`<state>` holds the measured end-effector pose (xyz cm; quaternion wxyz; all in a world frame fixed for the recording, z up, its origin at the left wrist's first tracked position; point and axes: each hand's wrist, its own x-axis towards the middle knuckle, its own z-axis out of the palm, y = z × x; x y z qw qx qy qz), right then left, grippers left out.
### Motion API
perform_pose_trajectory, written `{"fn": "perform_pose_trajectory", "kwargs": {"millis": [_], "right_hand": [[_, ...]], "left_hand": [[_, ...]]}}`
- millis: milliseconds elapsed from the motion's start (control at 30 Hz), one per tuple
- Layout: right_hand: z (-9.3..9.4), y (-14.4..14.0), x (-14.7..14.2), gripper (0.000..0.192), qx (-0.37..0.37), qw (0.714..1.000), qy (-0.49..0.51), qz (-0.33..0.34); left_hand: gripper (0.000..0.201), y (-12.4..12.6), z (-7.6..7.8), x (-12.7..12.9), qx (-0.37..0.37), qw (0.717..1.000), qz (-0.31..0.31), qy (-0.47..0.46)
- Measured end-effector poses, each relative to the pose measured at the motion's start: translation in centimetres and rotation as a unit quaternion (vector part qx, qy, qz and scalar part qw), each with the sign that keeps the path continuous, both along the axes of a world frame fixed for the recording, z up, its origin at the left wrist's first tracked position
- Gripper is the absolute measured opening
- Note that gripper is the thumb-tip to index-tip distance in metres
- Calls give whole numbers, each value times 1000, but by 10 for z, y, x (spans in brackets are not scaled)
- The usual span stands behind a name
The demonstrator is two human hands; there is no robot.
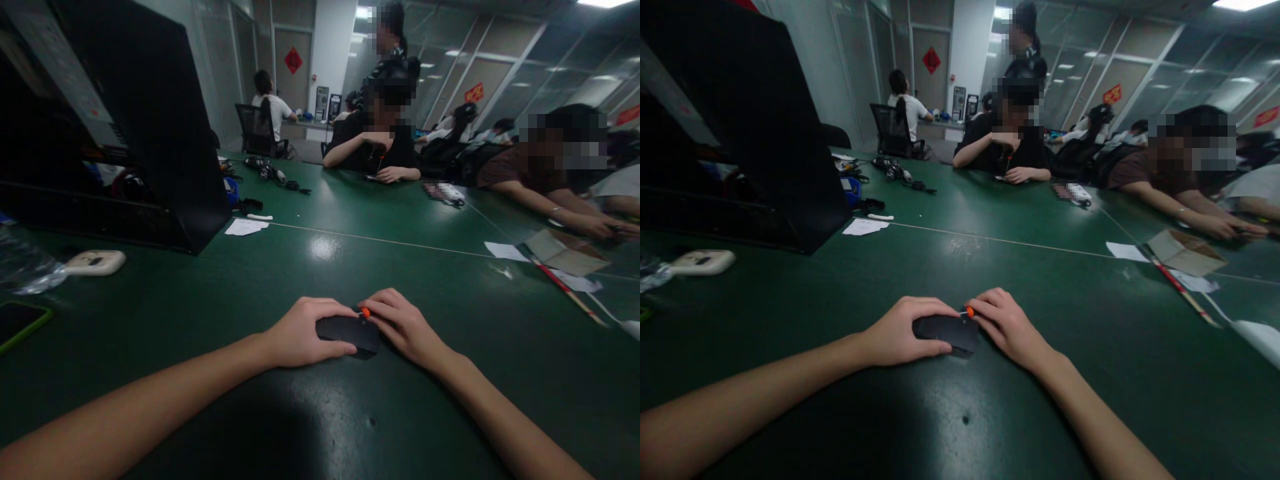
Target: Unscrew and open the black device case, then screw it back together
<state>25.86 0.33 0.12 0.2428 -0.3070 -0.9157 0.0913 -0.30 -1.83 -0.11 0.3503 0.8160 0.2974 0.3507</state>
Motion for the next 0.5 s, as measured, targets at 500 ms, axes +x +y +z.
{"fn": "perform_pose_trajectory", "kwargs": {"millis": [500], "right_hand": [[-7,2,26,23,4,990,-17,-142]], "left_hand": [[44,18,-9,-1,-279,901,86,-322]]}}
